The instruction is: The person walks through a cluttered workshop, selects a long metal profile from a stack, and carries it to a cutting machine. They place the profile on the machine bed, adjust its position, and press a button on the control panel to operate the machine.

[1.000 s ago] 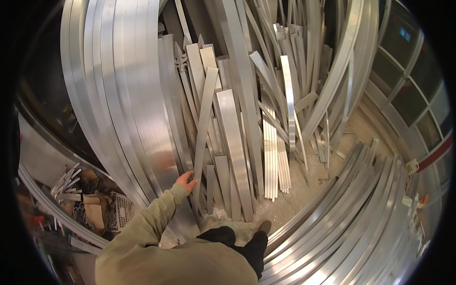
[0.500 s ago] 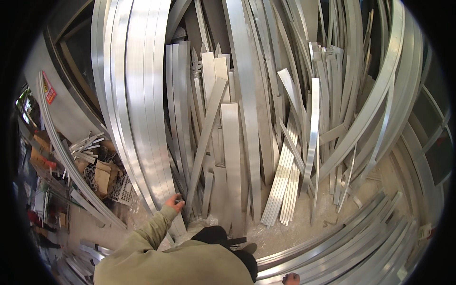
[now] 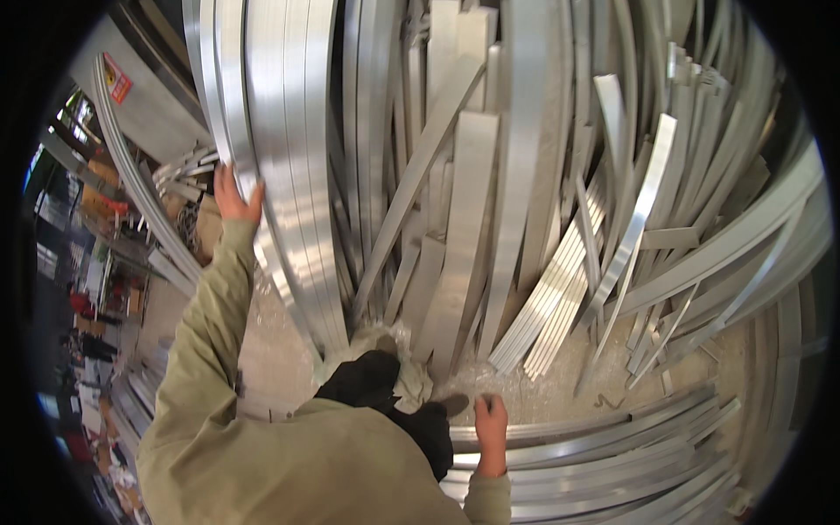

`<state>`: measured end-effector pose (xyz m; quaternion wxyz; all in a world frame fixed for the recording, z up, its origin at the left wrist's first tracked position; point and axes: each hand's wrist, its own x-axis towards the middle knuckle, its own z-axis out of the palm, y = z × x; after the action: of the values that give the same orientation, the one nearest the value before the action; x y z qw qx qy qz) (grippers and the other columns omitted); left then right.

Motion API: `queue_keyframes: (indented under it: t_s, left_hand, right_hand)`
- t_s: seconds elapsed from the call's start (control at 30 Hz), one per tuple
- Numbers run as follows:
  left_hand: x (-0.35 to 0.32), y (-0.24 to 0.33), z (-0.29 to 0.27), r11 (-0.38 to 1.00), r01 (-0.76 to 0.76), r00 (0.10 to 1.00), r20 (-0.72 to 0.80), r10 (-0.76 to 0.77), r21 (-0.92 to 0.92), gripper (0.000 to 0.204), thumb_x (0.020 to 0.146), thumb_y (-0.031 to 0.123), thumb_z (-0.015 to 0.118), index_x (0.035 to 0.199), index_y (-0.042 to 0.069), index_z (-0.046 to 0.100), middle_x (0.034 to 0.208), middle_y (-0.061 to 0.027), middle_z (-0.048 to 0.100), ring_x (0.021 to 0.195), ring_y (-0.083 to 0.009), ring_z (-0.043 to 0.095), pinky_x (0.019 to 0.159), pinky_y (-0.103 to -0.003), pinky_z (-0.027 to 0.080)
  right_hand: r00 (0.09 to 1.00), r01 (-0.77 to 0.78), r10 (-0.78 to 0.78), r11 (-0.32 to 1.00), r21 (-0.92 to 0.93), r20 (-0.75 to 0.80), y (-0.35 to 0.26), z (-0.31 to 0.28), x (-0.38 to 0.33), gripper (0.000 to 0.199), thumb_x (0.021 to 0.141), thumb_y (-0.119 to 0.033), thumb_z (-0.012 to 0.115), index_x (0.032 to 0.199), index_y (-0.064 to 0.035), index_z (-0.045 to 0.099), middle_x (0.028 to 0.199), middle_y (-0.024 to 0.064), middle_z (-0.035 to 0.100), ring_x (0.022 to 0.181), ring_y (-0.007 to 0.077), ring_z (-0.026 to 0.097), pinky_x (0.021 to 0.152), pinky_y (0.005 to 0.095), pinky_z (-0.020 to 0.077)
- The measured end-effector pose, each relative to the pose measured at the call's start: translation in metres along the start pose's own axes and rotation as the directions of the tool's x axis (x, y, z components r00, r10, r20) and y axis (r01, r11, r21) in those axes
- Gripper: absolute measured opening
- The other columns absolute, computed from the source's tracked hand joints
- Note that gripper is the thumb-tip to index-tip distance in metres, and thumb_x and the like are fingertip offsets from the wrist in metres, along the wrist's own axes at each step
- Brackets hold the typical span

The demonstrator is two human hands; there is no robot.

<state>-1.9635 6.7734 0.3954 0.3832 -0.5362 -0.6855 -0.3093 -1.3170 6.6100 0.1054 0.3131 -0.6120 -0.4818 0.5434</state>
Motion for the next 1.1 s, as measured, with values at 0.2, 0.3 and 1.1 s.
queue_keyframes:
  t_s: [0.2, 0.3, 1.1]
  left_hand:
    - [0.045, -0.066, 0.05, 0.925, 0.38, 0.925, 0.031, -0.379, -0.018, 0.1, 0.08, 0.054, 0.09, 0.155, 0.003, 0.048, 0.158, -0.0296, 0.04, 0.147, -0.049, 0.036, 0.122, -0.057, 0.033]
    - [0.036, -0.055, 0.05, 0.941, 0.313, 0.949, -0.022, -0.313, 0.129, 0.095, 0.081, 0.057, 0.088, 0.149, 0.0, 0.052, 0.158, -0.0286, 0.041, 0.146, -0.0463, 0.038, 0.121, -0.056, 0.033]
    - [0.04, -0.068, 0.074, 0.992, 0.12, 0.989, -0.079, -0.122, -0.03, 0.071, 0.082, 0.037, 0.089, 0.141, 0.006, 0.061, 0.153, -0.0199, 0.054, 0.141, -0.0423, 0.048, 0.116, -0.055, 0.037]
  right_hand:
    - [0.971, 0.174, -0.168, 0.984, -0.025, 0.173, -0.115, 0.059, 0.085, 0.02, 0.104, -0.015, 0.068, 0.112, 0.0035, 0.067, 0.095, 0.0071, 0.071, 0.087, 0.0157, 0.067, 0.079, 0.0314, 0.0552]
    - [0.945, 0.174, -0.155, 0.984, -0.04, 0.289, -0.171, 0.1, 0.132, 0.023, 0.105, -0.016, 0.068, 0.117, 0.0042, 0.066, 0.099, 0.007, 0.071, 0.088, 0.0151, 0.067, 0.08, 0.0304, 0.0549]
    - [0.911, 0.345, -0.383, 0.912, 0.223, 0.156, -0.303, 0.309, 0.36, 0.053, 0.101, -0.03, 0.077, 0.139, 0.0039, 0.059, 0.13, 0.0115, 0.068, 0.116, 0.0223, 0.062, 0.101, 0.0383, 0.0509]
